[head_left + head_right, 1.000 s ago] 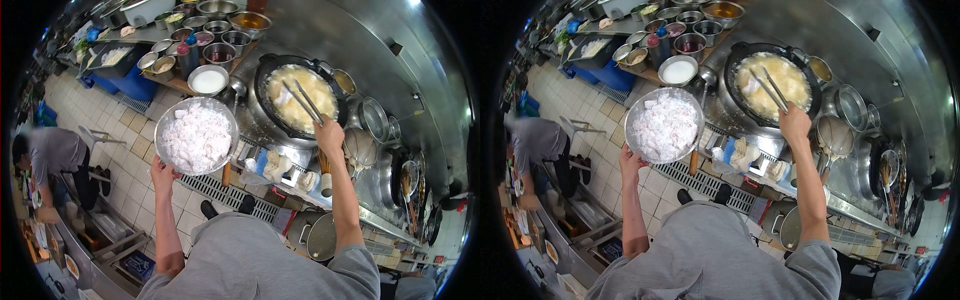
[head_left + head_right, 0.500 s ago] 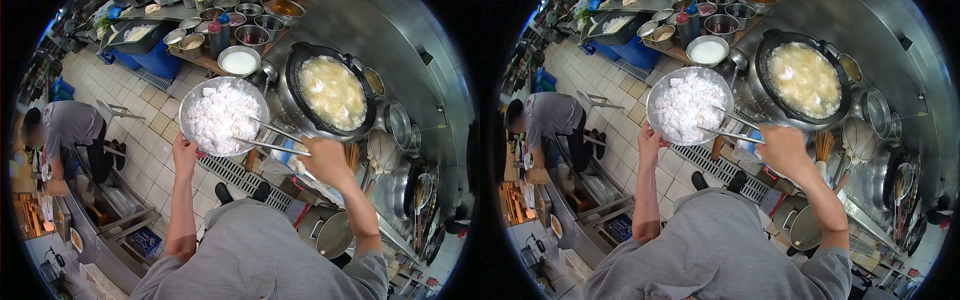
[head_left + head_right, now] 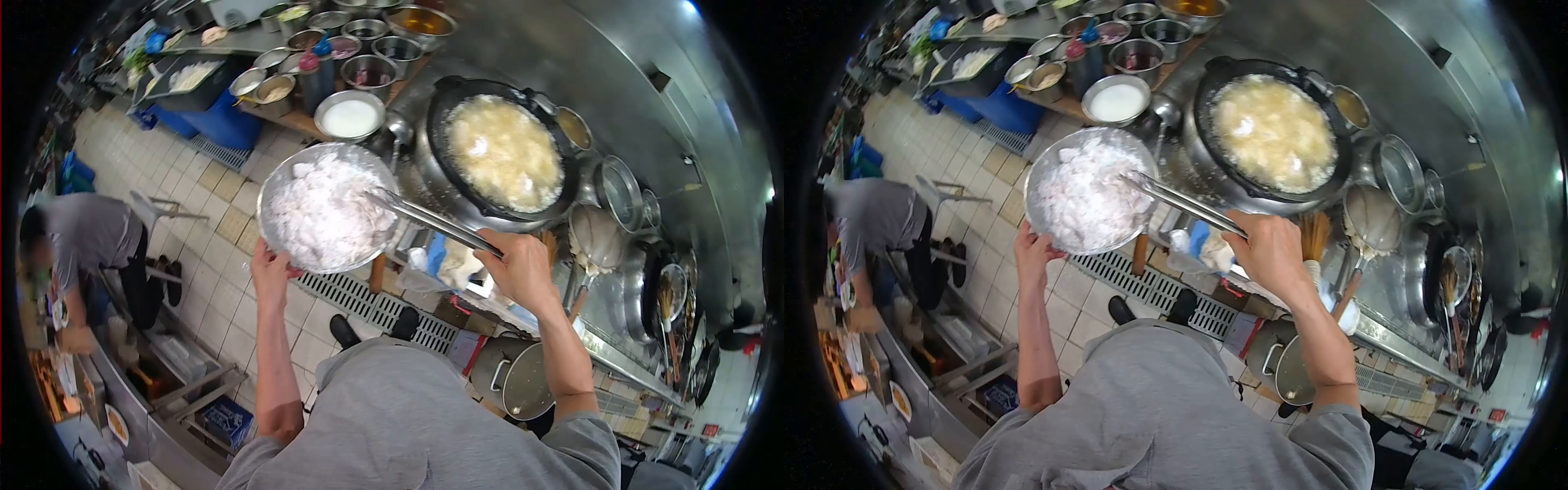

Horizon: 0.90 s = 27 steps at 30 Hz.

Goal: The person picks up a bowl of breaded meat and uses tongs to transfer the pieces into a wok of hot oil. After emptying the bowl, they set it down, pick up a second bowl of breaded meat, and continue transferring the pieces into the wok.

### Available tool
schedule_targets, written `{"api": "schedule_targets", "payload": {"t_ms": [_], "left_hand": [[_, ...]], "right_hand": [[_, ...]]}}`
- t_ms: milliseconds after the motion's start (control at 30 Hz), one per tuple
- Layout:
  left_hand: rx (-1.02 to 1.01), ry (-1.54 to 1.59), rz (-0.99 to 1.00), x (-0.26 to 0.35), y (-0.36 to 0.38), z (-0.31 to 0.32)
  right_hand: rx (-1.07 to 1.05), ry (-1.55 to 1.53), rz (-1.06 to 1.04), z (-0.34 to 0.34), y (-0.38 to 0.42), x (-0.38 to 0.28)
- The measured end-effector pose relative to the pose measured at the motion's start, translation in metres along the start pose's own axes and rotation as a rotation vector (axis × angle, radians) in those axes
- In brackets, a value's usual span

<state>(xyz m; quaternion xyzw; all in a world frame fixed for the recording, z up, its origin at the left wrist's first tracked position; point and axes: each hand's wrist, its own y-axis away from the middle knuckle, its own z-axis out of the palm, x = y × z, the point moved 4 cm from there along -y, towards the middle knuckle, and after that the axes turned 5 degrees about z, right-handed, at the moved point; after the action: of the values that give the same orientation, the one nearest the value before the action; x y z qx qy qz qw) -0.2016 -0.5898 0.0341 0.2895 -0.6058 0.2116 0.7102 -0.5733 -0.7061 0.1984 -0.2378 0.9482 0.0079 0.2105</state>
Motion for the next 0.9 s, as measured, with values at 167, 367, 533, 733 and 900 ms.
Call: {"api": "schedule_targets", "payload": {"t_ms": [167,367,533,733,900], "left_hand": [[0.032,-0.057,-0.019,-0.001,0.000,-0.001],[0.045,-0.058,-0.021,0.000,0.002,-0.001],[0.037,-0.045,-0.016,0.001,0.002,0.001],[0.022,-0.044,0.007,-0.001,0.000,0.000],[0.062,-0.076,-0.020,0.004,0.005,0.004]], "right_hand": [[0.078,-0.116,0.231,-0.019,0.000,0.032],[0.306,-0.309,0.288,-0.041,0.006,0.091],[0.360,-0.016,0.449,-0.074,0.005,0.123],[0.373,0.237,0.552,-0.052,-0.039,0.189],[0.495,0.159,0.590,-0.049,-0.063,0.209]]}}
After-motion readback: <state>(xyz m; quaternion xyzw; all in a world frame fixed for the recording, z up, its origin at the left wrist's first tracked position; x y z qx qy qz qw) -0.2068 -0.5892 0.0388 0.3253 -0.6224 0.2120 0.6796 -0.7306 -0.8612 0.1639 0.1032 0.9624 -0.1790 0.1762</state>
